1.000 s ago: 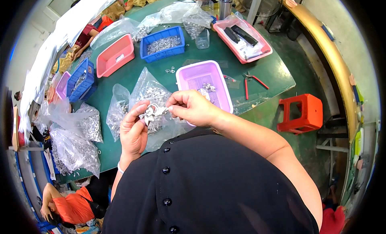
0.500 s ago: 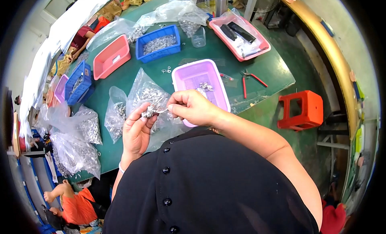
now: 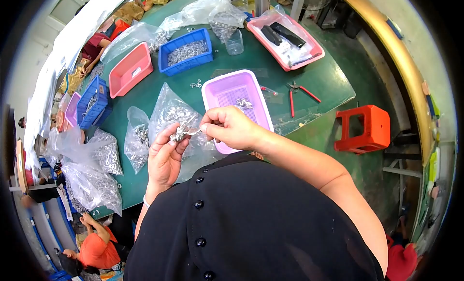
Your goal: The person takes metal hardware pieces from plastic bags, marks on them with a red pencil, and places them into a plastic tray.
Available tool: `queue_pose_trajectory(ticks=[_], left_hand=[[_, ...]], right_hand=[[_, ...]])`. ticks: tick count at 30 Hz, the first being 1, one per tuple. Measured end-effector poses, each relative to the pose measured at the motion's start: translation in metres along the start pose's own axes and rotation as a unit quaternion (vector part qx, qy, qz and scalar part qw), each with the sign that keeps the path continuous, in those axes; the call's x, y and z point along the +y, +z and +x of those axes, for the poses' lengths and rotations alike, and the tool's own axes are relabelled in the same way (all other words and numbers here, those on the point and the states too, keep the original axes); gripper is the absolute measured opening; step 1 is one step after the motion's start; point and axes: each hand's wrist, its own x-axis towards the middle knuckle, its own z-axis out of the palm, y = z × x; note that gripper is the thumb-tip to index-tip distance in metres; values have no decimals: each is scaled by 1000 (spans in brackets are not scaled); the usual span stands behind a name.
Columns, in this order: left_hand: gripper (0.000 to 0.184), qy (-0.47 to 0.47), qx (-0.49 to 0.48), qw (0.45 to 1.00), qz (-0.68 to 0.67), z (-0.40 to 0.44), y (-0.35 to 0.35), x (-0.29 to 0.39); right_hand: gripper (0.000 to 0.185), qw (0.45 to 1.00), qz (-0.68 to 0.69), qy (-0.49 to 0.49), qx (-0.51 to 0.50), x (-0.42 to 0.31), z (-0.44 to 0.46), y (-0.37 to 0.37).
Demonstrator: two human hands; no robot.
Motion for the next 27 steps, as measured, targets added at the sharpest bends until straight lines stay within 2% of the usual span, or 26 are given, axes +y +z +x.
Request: queue_pose_trajectory(ticks=[17, 23, 27], left_hand=[[34, -69, 23, 996, -60, 14, -1, -15], [35, -89, 56, 991, -77, 18, 4, -13], [34, -111, 59, 986, -106, 17, -3, -14]], right_hand=[[13, 999, -22, -12, -27, 12, 8, -18], [16, 998, -24, 11, -60, 11, 12, -25], [19, 999, -36, 3, -19, 16, 9, -43]])
